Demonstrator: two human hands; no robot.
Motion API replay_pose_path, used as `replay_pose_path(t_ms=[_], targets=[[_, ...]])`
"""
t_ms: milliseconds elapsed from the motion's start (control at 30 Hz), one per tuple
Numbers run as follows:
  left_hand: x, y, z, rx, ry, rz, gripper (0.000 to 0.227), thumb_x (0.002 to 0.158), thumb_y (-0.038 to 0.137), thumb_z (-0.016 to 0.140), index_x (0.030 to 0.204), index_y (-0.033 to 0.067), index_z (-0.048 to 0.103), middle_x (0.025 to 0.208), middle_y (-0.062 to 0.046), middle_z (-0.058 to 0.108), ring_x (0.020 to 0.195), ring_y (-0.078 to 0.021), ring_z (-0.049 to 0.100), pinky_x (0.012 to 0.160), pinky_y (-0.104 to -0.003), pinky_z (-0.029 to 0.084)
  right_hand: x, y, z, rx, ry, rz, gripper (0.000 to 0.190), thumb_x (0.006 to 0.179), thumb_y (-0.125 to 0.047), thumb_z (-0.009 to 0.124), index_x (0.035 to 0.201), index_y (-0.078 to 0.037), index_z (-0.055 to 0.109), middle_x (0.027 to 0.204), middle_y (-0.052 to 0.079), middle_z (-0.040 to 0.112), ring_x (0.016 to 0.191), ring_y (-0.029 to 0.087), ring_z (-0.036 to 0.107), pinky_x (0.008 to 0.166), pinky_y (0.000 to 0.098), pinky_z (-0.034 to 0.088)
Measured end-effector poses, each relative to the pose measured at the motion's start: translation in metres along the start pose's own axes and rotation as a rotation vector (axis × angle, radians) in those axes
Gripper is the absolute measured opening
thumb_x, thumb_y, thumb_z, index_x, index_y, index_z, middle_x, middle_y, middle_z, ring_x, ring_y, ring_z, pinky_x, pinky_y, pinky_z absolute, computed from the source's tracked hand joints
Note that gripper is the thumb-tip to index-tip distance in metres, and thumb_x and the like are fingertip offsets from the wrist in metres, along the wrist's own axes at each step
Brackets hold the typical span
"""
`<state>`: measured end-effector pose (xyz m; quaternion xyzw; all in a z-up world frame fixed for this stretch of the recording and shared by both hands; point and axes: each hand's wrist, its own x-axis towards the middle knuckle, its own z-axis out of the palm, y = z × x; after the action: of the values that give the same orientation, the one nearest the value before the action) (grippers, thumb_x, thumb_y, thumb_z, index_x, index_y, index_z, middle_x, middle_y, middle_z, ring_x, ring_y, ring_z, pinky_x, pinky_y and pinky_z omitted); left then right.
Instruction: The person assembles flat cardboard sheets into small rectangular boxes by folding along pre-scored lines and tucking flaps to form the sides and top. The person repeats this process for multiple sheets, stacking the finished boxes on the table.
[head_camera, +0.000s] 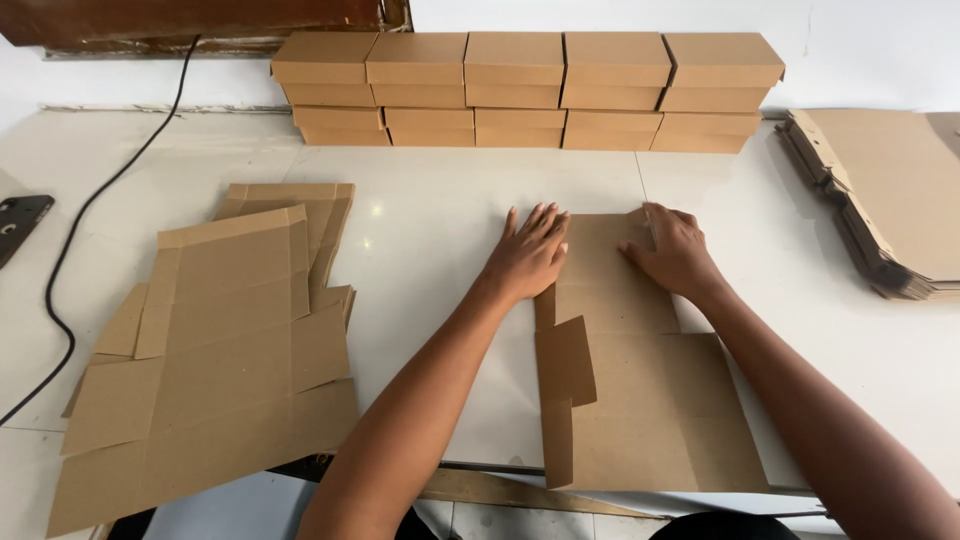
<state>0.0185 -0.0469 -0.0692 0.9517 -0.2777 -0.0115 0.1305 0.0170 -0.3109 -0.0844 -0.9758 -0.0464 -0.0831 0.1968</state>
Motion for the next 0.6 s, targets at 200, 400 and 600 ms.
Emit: replay_pose_path(t_ms=[200,400,600], targets=[[0.011,0.005,0.015,-0.018,0.113,0.066,0.052,0.103,0.023,0.038,0.15,0.0029,0.041,0.165,-0.023,0.032,0.155,-0.0358,0.029,0.125,-0.065,0.015,-0.009,-0.022,-0.009,0.303,0.088,-0.028,0.063,0.093,-0.016,0.069,0.152,-0.02,0.047,0.132,0.015,0.068,0.132,0.04,0.057,0.113,0.0627,0.038],[0.026,0.03,0.021,-0.096,0.223,0.007,0.044,0.104,0.029,0.043,0.137,-0.0001,0.046,0.154,-0.031,0.043,0.147,-0.0448,0.039,0.122,-0.067,0.022,-0.002,-0.015,0.005,-0.01,0.126,-0.105,0.034,0.099,-0.023,0.062,0.131,-0.022,0.074,0.135,0.006,0.068,0.14,0.031,0.052,0.112,0.0521,0.045],[0.02,0.055,0.007,-0.016,0.046,0.042,0.056,0.111,0.046,0.027,0.163,0.0257,0.027,0.173,-0.006,0.021,0.16,-0.0287,0.018,0.123,-0.071,0.0,-0.007,-0.031,-0.006,-0.153,-0.032,-0.004,0.045,0.107,-0.043,0.043,0.147,-0.029,0.057,0.167,0.01,0.037,0.155,0.031,0.028,0.122,0.0569,0.025]])
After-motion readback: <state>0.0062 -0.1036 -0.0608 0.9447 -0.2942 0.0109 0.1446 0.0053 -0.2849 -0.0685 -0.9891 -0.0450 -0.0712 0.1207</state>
